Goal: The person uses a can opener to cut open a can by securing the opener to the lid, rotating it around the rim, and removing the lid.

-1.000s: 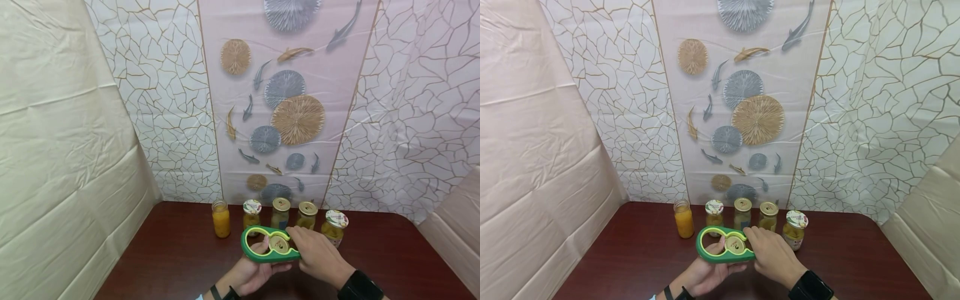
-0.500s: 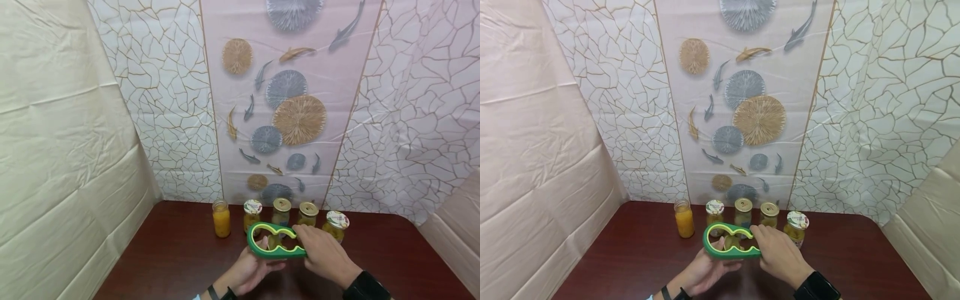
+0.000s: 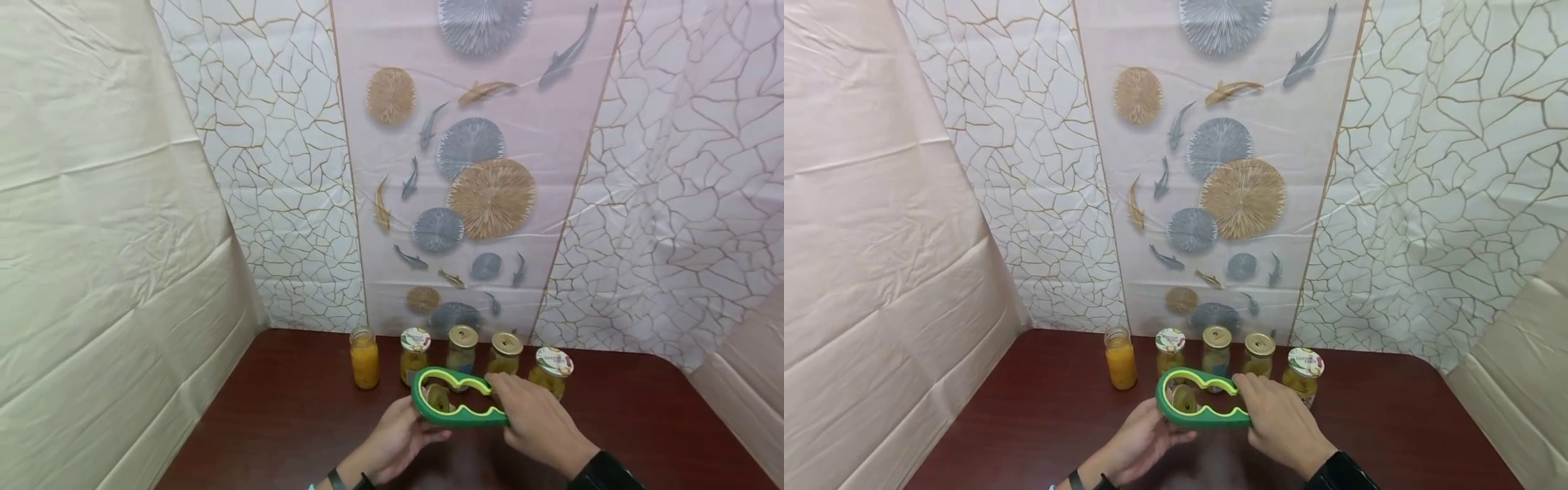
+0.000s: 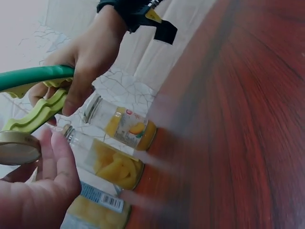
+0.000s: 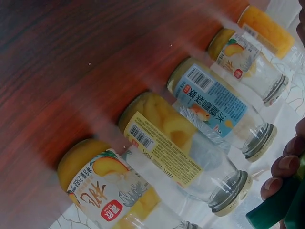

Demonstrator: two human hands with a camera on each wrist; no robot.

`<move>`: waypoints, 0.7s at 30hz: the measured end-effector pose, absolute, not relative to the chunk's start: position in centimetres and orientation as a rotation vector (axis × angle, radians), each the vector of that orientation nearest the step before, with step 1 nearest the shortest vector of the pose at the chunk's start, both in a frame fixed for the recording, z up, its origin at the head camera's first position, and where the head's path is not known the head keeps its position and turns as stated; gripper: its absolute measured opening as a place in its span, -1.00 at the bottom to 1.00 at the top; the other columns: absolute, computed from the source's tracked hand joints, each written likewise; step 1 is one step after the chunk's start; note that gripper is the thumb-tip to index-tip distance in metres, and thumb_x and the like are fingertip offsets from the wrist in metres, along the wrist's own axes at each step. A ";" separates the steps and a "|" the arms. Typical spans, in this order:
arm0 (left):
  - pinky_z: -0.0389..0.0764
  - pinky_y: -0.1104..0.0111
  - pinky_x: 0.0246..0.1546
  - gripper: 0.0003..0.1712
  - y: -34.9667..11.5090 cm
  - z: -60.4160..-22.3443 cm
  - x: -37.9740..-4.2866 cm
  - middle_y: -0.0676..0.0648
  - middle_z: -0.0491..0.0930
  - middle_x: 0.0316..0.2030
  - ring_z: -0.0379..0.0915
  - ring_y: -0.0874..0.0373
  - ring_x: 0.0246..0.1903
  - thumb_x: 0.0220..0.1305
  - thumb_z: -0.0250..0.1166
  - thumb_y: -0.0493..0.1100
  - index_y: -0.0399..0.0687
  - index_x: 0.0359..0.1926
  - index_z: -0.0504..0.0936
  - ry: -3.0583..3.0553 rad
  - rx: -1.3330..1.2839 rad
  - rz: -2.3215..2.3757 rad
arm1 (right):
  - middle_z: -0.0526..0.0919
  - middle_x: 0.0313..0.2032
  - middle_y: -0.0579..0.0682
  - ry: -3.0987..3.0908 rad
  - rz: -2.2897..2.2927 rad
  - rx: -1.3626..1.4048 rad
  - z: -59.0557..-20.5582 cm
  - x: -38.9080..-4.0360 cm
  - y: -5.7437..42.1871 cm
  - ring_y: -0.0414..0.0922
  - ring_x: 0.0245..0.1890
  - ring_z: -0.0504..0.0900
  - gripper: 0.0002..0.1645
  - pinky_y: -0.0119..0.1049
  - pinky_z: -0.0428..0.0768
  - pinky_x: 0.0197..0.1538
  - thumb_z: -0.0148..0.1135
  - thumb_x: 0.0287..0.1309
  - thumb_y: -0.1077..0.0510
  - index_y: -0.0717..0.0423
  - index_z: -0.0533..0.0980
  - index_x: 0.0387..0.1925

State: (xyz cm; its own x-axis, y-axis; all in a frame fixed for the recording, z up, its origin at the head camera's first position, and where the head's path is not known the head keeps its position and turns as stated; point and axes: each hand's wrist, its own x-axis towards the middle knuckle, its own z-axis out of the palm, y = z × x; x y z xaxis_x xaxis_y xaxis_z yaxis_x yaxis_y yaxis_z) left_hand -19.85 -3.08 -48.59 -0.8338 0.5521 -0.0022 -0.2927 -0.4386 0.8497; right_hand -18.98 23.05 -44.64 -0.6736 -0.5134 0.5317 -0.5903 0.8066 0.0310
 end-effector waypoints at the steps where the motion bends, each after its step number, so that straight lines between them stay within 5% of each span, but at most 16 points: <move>1: 0.62 0.02 0.16 -0.49 -3.2 -48.6 -19.8 -0.17 0.70 0.10 0.67 0.06 0.01 0.56 0.13 0.02 -0.22 0.30 0.53 1.325 0.375 2.265 | 0.65 -0.22 -0.08 -2.458 0.194 0.818 -44.7 -19.0 23.1 -0.23 -0.37 0.57 -0.28 -0.35 0.53 -0.45 0.24 -0.33 0.46 0.15 0.53 0.06; 5: 0.58 -0.05 0.18 -0.53 -4.2 -48.3 -19.7 -0.15 0.71 0.07 0.65 0.10 -0.01 0.54 0.13 0.11 -0.06 0.24 0.63 1.736 0.403 2.148 | 0.66 -0.19 -0.05 -2.450 0.191 0.819 -44.9 -19.0 23.1 -0.21 -0.35 0.59 -0.26 -0.33 0.54 -0.43 0.20 -0.34 0.46 0.17 0.52 0.09; 9: 0.68 0.14 0.01 -0.59 -5.6 -48.3 -19.4 -0.04 0.69 -0.03 0.62 0.16 -0.05 0.45 0.26 0.11 0.14 0.22 0.66 2.222 0.538 1.878 | 0.66 -0.20 -0.06 -2.456 0.179 0.816 -45.1 -19.0 23.2 -0.21 -0.35 0.59 -0.28 -0.31 0.56 -0.42 0.22 -0.32 0.44 0.17 0.53 0.08; 15: 0.65 0.32 -0.17 -0.42 -7.8 -47.8 -18.8 0.01 0.59 -0.08 0.54 0.20 -0.17 0.27 0.47 0.03 0.03 0.27 0.63 2.673 0.682 1.451 | 0.66 -0.20 -0.04 -2.473 0.144 0.808 -45.3 -18.9 23.4 -0.17 -0.30 0.63 -0.30 -0.25 0.62 -0.39 0.24 -0.29 0.41 0.18 0.54 0.08; 21: 0.51 0.29 -0.31 -0.40 -9.7 -47.6 -19.0 -0.01 0.53 -0.07 0.48 0.12 -0.21 0.19 0.53 0.03 -0.01 0.23 0.67 2.848 0.595 1.044 | 0.66 -0.18 -0.05 -2.464 0.153 0.793 -45.3 -19.1 23.7 -0.19 -0.29 0.62 -0.26 -0.25 0.62 -0.37 0.26 -0.34 0.42 0.16 0.53 0.09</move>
State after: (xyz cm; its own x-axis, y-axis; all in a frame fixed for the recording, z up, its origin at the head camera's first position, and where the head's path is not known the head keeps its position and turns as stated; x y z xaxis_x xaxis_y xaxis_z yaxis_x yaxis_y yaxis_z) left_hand -19.04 -9.74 -47.58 -0.9247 0.3713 0.0837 0.3374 0.6979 0.6317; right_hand -19.06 23.72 -45.34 -0.6796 -0.5080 0.5292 -0.5696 0.8201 0.0558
